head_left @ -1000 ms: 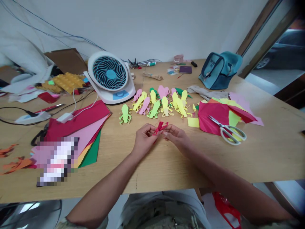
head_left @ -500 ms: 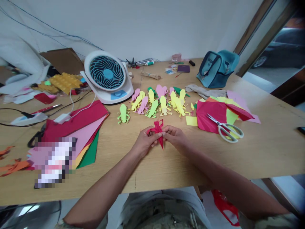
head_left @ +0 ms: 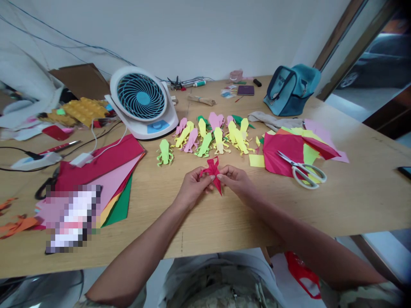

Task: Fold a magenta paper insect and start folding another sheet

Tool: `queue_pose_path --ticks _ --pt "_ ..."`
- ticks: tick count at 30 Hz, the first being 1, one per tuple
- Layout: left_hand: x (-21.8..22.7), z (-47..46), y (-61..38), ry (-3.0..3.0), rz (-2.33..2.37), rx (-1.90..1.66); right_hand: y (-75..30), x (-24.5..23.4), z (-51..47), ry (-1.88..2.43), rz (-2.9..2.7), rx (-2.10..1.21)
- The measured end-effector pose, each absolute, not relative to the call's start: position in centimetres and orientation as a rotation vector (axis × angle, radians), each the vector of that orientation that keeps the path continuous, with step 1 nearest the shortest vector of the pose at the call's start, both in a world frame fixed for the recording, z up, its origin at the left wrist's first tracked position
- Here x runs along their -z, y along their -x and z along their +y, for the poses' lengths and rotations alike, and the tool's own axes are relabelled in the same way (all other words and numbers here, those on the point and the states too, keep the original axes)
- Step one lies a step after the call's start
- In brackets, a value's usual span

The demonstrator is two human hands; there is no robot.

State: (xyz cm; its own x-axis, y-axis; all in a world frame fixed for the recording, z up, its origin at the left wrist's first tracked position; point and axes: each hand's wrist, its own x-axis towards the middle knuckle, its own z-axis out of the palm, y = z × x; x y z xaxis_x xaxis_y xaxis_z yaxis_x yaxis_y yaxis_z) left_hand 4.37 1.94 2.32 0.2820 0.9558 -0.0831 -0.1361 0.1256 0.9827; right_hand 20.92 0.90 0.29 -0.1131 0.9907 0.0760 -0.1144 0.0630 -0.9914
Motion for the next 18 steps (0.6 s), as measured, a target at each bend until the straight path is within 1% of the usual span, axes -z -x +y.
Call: queue_pose_path --ticks 9,18 --pt "-1.96 2.19 -4.21 -1.113 0.951 -0.970 -20.71 0.40 0.50 1.070 -1.338 -1.166" --pt "-2.19 2.40 -4.15 -1.185 0.961 -1.036 -20.65 0.61 1.19 0.949 -1.279 -1.348"
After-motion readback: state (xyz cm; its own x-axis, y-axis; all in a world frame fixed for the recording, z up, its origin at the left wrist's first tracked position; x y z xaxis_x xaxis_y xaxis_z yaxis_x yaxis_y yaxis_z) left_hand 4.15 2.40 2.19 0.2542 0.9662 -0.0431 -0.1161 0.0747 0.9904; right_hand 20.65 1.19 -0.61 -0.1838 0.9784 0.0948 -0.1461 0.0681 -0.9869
